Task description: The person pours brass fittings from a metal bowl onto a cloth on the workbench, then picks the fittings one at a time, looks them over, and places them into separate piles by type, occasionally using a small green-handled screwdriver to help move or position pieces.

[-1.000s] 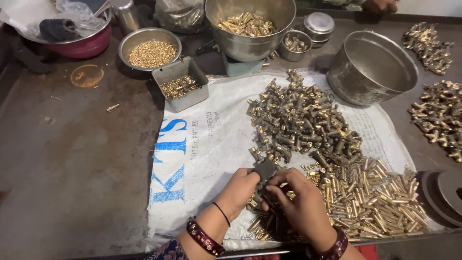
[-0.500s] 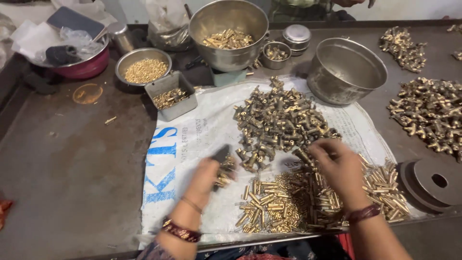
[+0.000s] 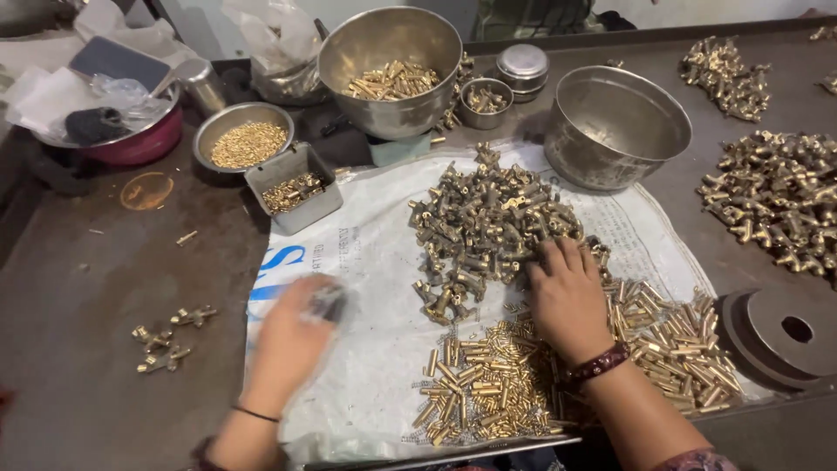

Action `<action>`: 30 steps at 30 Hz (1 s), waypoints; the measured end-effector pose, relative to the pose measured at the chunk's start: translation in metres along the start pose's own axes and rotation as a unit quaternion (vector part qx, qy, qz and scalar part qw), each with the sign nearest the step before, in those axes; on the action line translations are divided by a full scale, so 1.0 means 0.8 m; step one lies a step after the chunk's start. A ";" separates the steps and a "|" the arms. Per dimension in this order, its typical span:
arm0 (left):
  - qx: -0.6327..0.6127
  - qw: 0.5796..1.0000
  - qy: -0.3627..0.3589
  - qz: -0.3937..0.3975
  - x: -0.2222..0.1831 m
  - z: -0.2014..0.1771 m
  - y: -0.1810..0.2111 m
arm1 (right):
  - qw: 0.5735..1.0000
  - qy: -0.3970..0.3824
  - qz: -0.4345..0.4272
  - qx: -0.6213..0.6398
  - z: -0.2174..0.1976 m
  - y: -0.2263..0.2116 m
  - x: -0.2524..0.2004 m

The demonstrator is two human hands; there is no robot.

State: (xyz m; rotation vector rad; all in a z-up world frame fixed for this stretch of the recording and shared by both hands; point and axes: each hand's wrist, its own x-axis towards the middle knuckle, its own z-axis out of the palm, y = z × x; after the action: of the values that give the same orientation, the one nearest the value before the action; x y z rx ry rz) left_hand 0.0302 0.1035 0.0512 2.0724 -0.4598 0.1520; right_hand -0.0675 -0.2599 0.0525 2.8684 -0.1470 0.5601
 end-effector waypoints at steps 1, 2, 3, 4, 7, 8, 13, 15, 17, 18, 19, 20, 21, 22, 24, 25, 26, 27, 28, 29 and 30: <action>0.001 1.000 0.004 0.001 -0.007 0.008 0.043 | 1.000 0.003 -0.002 0.000 -0.004 -0.004 0.003; -0.055 0.995 -0.076 0.026 -0.015 0.018 0.087 | 0.999 -0.032 -0.009 -0.035 -0.007 -0.007 0.003; -0.110 0.980 -0.156 0.051 -0.023 0.029 0.130 | 0.995 -0.068 -0.016 -0.070 -0.010 -0.009 0.004; -0.111 0.980 -0.157 0.050 -0.028 0.038 0.142 | 0.995 -0.070 -0.016 -0.071 -0.008 -0.010 0.002; -0.122 0.971 -0.193 0.066 -0.037 0.064 0.167 | 0.995 -0.053 -0.015 -0.088 -0.009 -0.016 0.004; -0.096 0.971 -0.205 0.077 -0.036 0.076 0.166 | 0.993 -0.084 -0.015 -0.085 -0.014 -0.018 0.007; -0.093 0.961 -0.237 -0.107 -0.026 0.132 0.119 | 0.983 -0.100 0.083 0.128 -0.067 -0.034 0.004; -0.249 0.934 -0.228 -0.118 -0.044 0.144 0.105 | 0.847 -0.083 0.146 0.505 -0.094 -0.053 -0.018; -0.315 0.904 -0.225 -0.179 -0.052 0.136 0.108 | 0.837 -0.107 0.167 0.509 -0.081 -0.048 -0.021; -0.376 0.872 -0.214 -0.228 -0.049 0.130 0.109 | 0.829 -0.119 0.181 0.515 -0.074 -0.046 -0.015; -0.376 0.872 -0.214 -0.229 -0.048 0.132 0.100 | 0.829 -0.121 0.181 0.516 -0.062 -0.046 -0.014; -0.353 0.876 -0.209 -0.253 -0.046 0.134 0.091 | 0.874 -0.123 0.125 0.454 -0.050 -0.047 -0.014; -0.330 0.879 -0.204 -0.276 -0.045 0.136 0.080 | 0.911 -0.124 0.068 0.388 -0.037 -0.047 -0.012; -0.332 0.878 -0.204 -0.278 -0.043 0.141 0.068 | 0.911 -0.128 0.067 0.387 -0.039 -0.057 -0.010; -0.353 0.895 -0.157 -0.225 -0.039 0.152 0.042 | 0.958 -0.148 0.041 0.242 -0.041 -0.080 -0.006; -0.355 0.893 -0.156 -0.231 -0.038 0.155 0.032 | 0.957 -0.154 0.039 0.242 -0.035 -0.079 -0.009; -0.346 0.898 -0.157 -0.223 -0.035 0.157 0.023 | 0.956 -0.152 0.050 0.245 -0.029 -0.080 -0.008; -0.337 0.903 -0.159 -0.215 -0.032 0.158 0.013 | 0.955 -0.151 0.061 0.248 -0.023 -0.081 -0.007; -0.337 0.903 -0.154 -0.219 -0.033 0.154 0.017 | 0.954 -0.154 0.056 0.250 -0.020 -0.078 -0.007; -0.338 0.900 -0.176 -0.212 -0.035 0.150 0.022 | 0.953 -0.157 0.065 0.252 -0.017 -0.074 -0.008; -0.342 0.896 -0.198 -0.202 -0.035 0.149 0.028 | 0.952 -0.160 0.074 0.252 -0.015 -0.069 -0.007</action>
State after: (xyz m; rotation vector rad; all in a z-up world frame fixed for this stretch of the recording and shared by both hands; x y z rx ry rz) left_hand -0.0134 -0.0004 -0.0013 1.4418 -0.2549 -0.6140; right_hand -0.0695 -0.2035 0.0505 3.4563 -0.3129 0.1618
